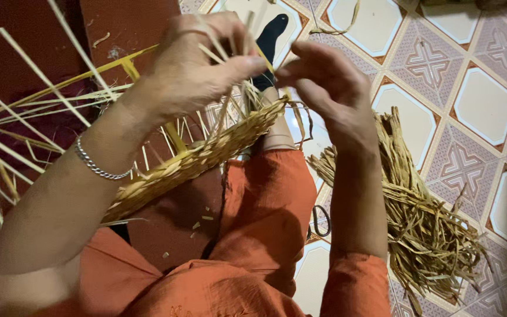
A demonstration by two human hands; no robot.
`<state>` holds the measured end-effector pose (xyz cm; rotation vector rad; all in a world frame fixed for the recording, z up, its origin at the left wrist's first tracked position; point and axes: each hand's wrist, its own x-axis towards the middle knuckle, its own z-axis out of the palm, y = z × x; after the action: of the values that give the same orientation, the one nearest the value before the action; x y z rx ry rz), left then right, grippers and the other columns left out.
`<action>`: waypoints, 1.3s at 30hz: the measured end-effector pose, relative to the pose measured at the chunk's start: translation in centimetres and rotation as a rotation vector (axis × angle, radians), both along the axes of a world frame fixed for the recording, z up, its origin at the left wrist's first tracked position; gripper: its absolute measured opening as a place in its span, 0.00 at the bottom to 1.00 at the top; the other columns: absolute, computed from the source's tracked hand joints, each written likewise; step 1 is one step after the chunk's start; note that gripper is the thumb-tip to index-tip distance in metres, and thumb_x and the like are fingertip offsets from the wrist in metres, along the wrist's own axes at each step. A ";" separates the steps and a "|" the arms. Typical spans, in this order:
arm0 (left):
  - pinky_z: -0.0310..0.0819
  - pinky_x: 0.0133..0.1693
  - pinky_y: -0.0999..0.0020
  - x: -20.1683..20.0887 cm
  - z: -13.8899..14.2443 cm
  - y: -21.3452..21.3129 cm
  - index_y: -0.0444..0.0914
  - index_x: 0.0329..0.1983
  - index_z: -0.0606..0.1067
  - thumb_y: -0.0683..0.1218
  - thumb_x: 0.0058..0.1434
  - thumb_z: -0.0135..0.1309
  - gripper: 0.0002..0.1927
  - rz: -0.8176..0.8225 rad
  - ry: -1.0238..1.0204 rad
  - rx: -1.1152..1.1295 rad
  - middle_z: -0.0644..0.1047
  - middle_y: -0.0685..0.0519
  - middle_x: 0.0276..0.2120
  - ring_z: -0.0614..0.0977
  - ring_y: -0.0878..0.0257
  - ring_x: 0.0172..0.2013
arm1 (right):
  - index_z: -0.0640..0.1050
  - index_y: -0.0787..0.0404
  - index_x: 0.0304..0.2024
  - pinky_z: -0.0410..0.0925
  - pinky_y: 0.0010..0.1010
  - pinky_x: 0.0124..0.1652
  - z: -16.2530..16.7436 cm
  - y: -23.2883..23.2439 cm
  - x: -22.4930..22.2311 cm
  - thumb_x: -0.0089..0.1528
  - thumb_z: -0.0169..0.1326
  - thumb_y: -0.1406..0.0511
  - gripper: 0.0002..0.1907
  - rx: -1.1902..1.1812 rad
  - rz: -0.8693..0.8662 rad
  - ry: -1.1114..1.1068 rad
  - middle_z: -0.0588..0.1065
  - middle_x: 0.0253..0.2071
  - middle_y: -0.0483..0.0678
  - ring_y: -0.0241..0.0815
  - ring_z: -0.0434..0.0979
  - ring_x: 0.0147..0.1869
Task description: The person weaves dried plant fibers into a rectangular basket frame, interlacing strands by hand and trimming excess with scissors. The basket gradually takes shape as the person works on the base and sides.
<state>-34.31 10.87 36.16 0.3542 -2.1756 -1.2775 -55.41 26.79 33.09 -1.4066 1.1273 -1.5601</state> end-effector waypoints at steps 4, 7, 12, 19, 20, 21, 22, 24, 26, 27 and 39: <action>0.79 0.35 0.72 0.9 0.2 -0.4 0.39 0.40 0.80 0.45 0.68 0.65 0.05 0.109 0.018 -0.045 0.81 0.58 0.32 0.82 0.71 0.32 | 0.78 0.69 0.57 0.77 0.40 0.53 -1.7 2.4 -0.7 0.75 0.55 0.69 0.11 -0.110 -0.153 -0.089 0.81 0.43 0.56 0.44 0.83 0.48; 0.76 0.34 0.71 1.3 0.8 -0.2 0.37 0.36 0.79 0.43 0.64 0.65 0.06 0.145 0.003 -0.159 0.80 0.56 0.29 0.80 0.70 0.31 | 0.78 0.69 0.55 0.77 0.39 0.50 -3.6 3.0 -1.1 0.75 0.54 0.71 0.08 -0.135 -0.225 -0.179 0.80 0.41 0.56 0.44 0.83 0.46; 0.77 0.34 0.71 1.4 1.6 0.3 0.37 0.38 0.79 0.43 0.66 0.64 0.06 0.099 0.005 -0.205 0.80 0.53 0.30 0.81 0.66 0.31 | 0.80 0.67 0.49 0.78 0.35 0.41 -5.1 4.8 -1.8 0.74 0.52 0.71 0.06 -0.258 -0.131 -0.259 0.82 0.37 0.55 0.43 0.84 0.39; 0.80 0.26 0.75 1.8 1.9 0.4 0.40 0.39 0.78 0.43 0.65 0.59 0.02 0.071 -0.178 0.202 0.80 0.55 0.27 0.81 0.72 0.25 | 0.77 0.70 0.57 0.77 0.42 0.59 -6.7 5.2 0.8 0.72 0.54 0.72 0.11 -0.019 -0.249 -0.036 0.80 0.52 0.58 0.47 0.83 0.56; 0.79 0.26 0.75 1.7 1.9 0.4 0.39 0.38 0.78 0.43 0.66 0.59 0.03 0.047 -0.158 0.146 0.80 0.55 0.27 0.81 0.71 0.24 | 0.75 0.70 0.61 0.75 0.42 0.63 -6.4 5.1 1.4 0.72 0.54 0.71 0.15 -0.007 -0.244 -0.031 0.79 0.56 0.59 0.47 0.81 0.60; 0.78 0.26 0.75 1.4 1.7 0.6 0.38 0.36 0.78 0.43 0.67 0.59 0.04 0.024 -0.142 0.093 0.80 0.54 0.26 0.81 0.71 0.23 | 0.72 0.70 0.65 0.74 0.42 0.66 -6.1 4.9 2.1 0.72 0.55 0.71 0.19 0.008 -0.239 -0.029 0.77 0.60 0.60 0.47 0.80 0.64; 0.77 0.25 0.74 1.2 1.5 0.9 0.37 0.35 0.78 0.43 0.68 0.59 0.06 0.001 -0.127 0.041 0.79 0.54 0.26 0.81 0.70 0.23 | 0.68 0.69 0.69 0.70 0.40 0.69 -5.7 4.5 2.8 0.72 0.56 0.70 0.24 -0.010 -0.217 0.051 0.74 0.64 0.59 0.47 0.77 0.68; 0.77 0.29 0.75 0.1 0.9 1.3 0.36 0.36 0.79 0.41 0.70 0.61 0.06 -0.081 0.055 -0.155 0.80 0.53 0.29 0.82 0.70 0.26 | 0.59 0.66 0.77 0.64 0.36 0.75 -4.8 3.3 3.9 0.71 0.58 0.70 0.35 -0.051 -0.168 0.212 0.68 0.71 0.58 0.45 0.70 0.75; 0.79 0.31 0.77 -0.6 0.1 1.7 0.36 0.37 0.80 0.39 0.71 0.63 0.05 -0.119 0.183 -0.299 0.80 0.53 0.30 0.83 0.69 0.28 | 0.55 0.68 0.75 0.61 0.40 0.74 -4.3 2.0 5.4 0.62 0.63 0.72 0.43 -0.082 -0.201 0.343 0.63 0.72 0.60 0.50 0.65 0.76; 0.80 0.32 0.77 -0.9 -0.2 1.9 0.36 0.37 0.80 0.39 0.70 0.64 0.06 -0.114 0.222 -0.343 0.80 0.53 0.30 0.83 0.69 0.29 | 0.53 0.69 0.73 0.59 0.42 0.73 -4.2 1.4 6.1 0.57 0.66 0.74 0.48 -0.097 -0.216 0.406 0.61 0.73 0.61 0.53 0.62 0.77; 0.83 0.39 0.77 0.2 -2.3 0.9 0.34 0.43 0.74 0.39 0.70 0.62 0.07 -0.130 0.310 -0.107 0.78 0.51 0.35 0.82 0.67 0.35 | 0.62 0.63 0.63 0.78 0.28 0.49 -7.9 1.1 6.9 0.72 0.54 0.76 0.21 -0.037 -0.052 -0.191 0.78 0.53 0.55 0.39 0.82 0.48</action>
<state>-34.15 11.77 33.88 -0.0297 -2.0153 -1.1892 -48.47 27.92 25.22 -1.2307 1.0328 -1.7201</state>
